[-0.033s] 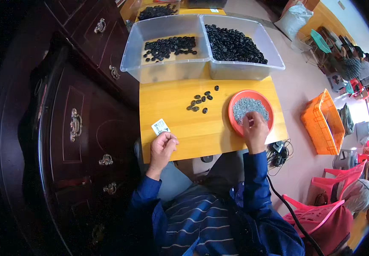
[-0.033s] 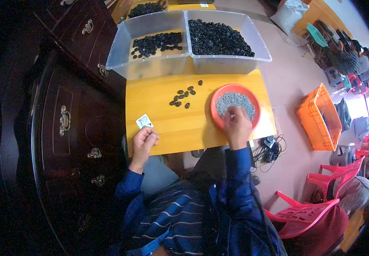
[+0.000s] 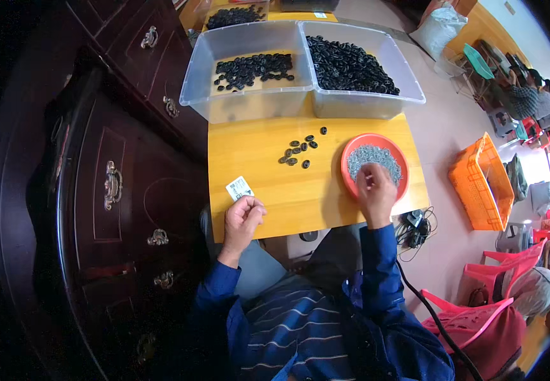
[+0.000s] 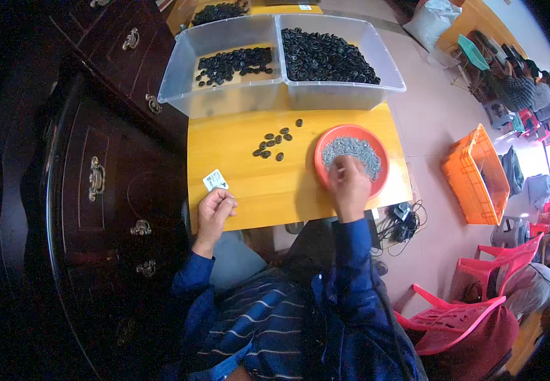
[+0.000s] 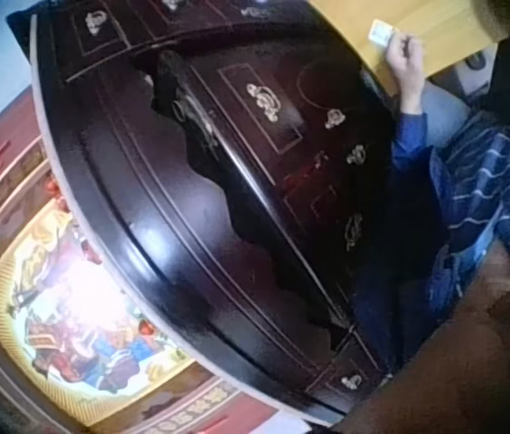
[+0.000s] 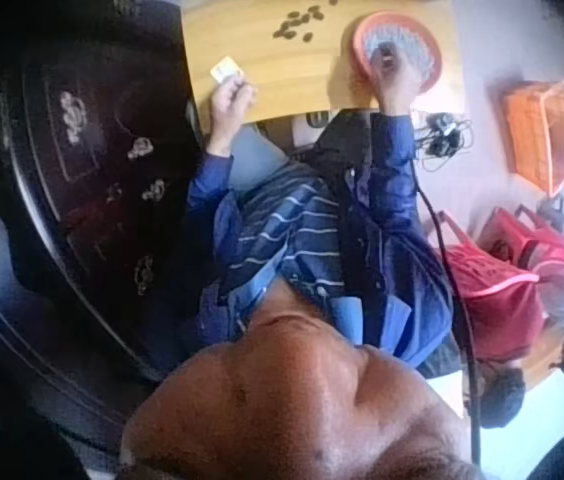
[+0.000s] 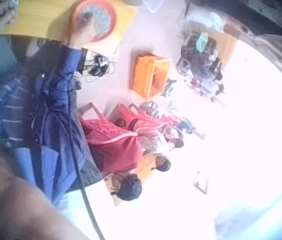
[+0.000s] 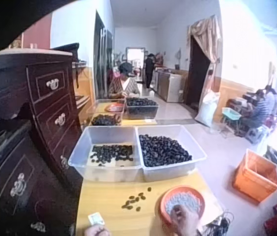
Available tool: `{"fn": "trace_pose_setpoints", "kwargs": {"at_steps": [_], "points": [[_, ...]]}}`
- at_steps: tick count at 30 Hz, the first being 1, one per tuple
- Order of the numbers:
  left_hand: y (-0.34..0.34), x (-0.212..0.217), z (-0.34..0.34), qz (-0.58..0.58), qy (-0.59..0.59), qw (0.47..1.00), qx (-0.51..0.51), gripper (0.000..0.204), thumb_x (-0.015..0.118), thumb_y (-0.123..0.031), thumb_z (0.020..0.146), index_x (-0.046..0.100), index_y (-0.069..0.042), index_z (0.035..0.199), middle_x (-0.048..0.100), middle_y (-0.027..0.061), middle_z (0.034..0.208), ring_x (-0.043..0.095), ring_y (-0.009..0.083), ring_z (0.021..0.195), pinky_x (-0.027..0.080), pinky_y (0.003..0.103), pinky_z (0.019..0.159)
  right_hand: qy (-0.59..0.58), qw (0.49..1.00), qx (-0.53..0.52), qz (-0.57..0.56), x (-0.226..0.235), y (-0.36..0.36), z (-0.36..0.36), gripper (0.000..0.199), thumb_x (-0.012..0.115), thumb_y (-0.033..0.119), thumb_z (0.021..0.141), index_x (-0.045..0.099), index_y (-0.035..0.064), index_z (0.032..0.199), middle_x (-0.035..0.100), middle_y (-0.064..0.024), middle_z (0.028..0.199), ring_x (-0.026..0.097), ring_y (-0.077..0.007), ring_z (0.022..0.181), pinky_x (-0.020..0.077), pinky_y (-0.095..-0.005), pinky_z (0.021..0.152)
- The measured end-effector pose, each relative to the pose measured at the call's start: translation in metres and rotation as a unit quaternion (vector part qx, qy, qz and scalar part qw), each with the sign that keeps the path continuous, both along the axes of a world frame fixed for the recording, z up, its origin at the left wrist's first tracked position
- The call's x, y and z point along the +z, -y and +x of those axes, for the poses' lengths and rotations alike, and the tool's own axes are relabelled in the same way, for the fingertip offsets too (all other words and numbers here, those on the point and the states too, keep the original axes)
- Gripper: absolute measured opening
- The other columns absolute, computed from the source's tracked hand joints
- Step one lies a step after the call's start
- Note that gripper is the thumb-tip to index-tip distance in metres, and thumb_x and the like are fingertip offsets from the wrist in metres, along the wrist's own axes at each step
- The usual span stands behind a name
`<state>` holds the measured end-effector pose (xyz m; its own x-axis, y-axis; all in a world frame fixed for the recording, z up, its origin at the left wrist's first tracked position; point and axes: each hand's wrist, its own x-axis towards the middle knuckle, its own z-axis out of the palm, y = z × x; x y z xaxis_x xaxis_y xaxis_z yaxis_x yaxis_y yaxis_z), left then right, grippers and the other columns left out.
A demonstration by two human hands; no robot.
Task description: The person assembles small components by inserting metal pins into plastic pieces by hand, reaches down toward the floor, and grabs more plastic pieces from a container on the table.
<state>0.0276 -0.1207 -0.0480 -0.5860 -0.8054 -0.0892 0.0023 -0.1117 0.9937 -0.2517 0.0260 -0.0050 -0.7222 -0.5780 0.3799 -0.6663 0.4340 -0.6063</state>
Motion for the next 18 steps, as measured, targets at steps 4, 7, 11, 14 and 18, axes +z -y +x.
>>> {"fn": "trace_pose_setpoints", "kwargs": {"at_steps": [4,7,11,14,18], "points": [[-0.001,-0.001,0.002,0.001,-0.006,1.000,0.006,0.006,0.058,-0.006,0.094,0.062,-0.003,0.092,0.064,-0.0005,0.081,0.058,0.0050,0.067,0.048,0.021,0.064,-0.007,0.989,0.137,-0.057,-0.005,0.049,0.041,0.009,0.069,0.007,0.085,0.068,0.0082,0.094,0.067,-0.0120,0.088,0.068,-0.0327,0.076,0.0547,-0.0402,0.065],[-0.001,0.000,0.002,-0.001,-0.009,1.000,0.008,0.006,0.059,-0.006,0.094,0.062,-0.003,0.091,0.064,-0.0008,0.081,0.059,0.0046,0.069,0.050,0.021,0.064,-0.006,0.987,0.162,-0.022,-0.015,0.080,0.058,0.013,0.070,0.011,0.085,0.069,0.0082,0.098,0.066,-0.0122,0.088,0.068,-0.0325,0.077,0.0549,-0.0416,0.066],[0.000,-0.002,0.001,-0.012,-0.018,1.000,-0.004,0.005,0.060,-0.005,0.093,0.062,-0.003,0.089,0.063,-0.0017,0.081,0.059,0.0040,0.070,0.052,0.022,0.065,-0.040,0.985,0.170,0.004,-0.033,0.102,0.054,0.018,0.071,0.018,0.086,0.072,0.0090,0.102,0.065,-0.0119,0.087,0.067,-0.0319,0.078,0.0550,-0.0421,0.068],[-0.002,-0.005,0.003,-0.007,-0.022,1.000,0.004,0.005,0.060,-0.004,0.093,0.062,-0.003,0.088,0.063,-0.0021,0.080,0.058,0.0039,0.070,0.051,0.021,0.065,-0.041,0.984,0.172,0.017,-0.035,0.107,0.058,0.016,0.070,0.019,0.086,0.072,0.0097,0.099,0.065,-0.0115,0.088,0.067,-0.0324,0.079,0.0552,-0.0426,0.069],[-0.002,-0.006,0.003,-0.018,-0.025,1.000,0.005,0.005,0.060,-0.004,0.092,0.062,-0.003,0.088,0.062,-0.0027,0.080,0.058,0.0037,0.069,0.050,0.021,0.064,-0.056,0.984,0.167,0.033,-0.042,0.107,0.056,0.013,0.069,0.019,0.088,0.072,0.0100,0.096,0.066,-0.0113,0.089,0.067,-0.0331,0.078,0.0554,-0.0432,0.067]]}}
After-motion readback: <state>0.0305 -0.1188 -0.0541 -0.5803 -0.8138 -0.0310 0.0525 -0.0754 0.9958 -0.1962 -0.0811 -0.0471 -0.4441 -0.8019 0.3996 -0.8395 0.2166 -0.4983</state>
